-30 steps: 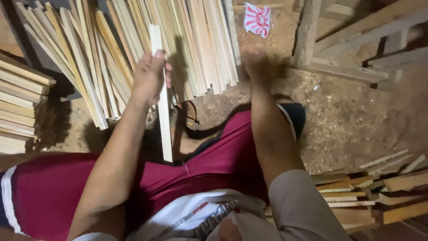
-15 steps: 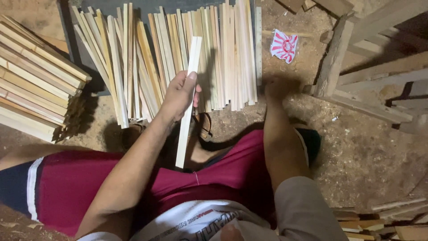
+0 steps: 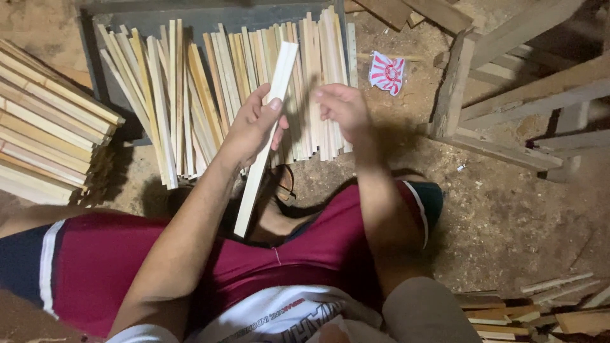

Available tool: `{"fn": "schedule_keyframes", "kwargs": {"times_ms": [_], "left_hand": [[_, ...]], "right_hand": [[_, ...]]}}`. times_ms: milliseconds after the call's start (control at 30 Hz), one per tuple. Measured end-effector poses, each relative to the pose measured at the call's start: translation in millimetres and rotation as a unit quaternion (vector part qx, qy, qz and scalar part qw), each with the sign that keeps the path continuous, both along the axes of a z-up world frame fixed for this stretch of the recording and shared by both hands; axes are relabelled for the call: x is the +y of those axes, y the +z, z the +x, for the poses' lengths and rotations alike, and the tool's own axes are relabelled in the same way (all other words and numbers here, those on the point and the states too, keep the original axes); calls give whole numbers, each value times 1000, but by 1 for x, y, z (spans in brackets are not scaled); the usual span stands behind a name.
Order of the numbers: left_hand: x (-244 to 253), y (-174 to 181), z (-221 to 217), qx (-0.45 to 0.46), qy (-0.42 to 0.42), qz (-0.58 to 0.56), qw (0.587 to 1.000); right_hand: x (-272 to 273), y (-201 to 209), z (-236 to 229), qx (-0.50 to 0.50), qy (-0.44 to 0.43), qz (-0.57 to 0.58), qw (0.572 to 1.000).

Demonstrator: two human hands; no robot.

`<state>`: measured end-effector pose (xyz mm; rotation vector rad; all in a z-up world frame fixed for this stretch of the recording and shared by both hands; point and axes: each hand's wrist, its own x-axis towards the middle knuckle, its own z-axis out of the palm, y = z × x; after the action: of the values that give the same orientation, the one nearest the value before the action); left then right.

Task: The person sits cross-legged on the floor and repeatedly picks up thin wooden sticks from a tray, inspects them, and places them into a separate pile. The person handles the sticks one at a time, turning them over and aligning them before stacking.

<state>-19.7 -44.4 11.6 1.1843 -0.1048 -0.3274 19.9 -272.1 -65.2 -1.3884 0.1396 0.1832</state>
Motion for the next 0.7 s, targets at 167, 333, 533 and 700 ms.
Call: {"fn": "schedule_keyframes", "kwargs": {"times_ms": [167, 333, 533, 700], "left_hand": [[8, -43, 5, -6, -50, -19, 999], [21, -19, -5, 16, -85, -24, 996], [28, -11, -16, 84, -101, -98, 986], [35, -17, -22, 114, -125, -110, 979]], "right_hand": [[42, 16, -16, -13, 79, 88, 993], [47, 15, -23, 10, 131, 121, 984], [57, 25, -20, 148, 87, 309, 935], [44, 58, -17, 183, 32, 376, 908]]}}
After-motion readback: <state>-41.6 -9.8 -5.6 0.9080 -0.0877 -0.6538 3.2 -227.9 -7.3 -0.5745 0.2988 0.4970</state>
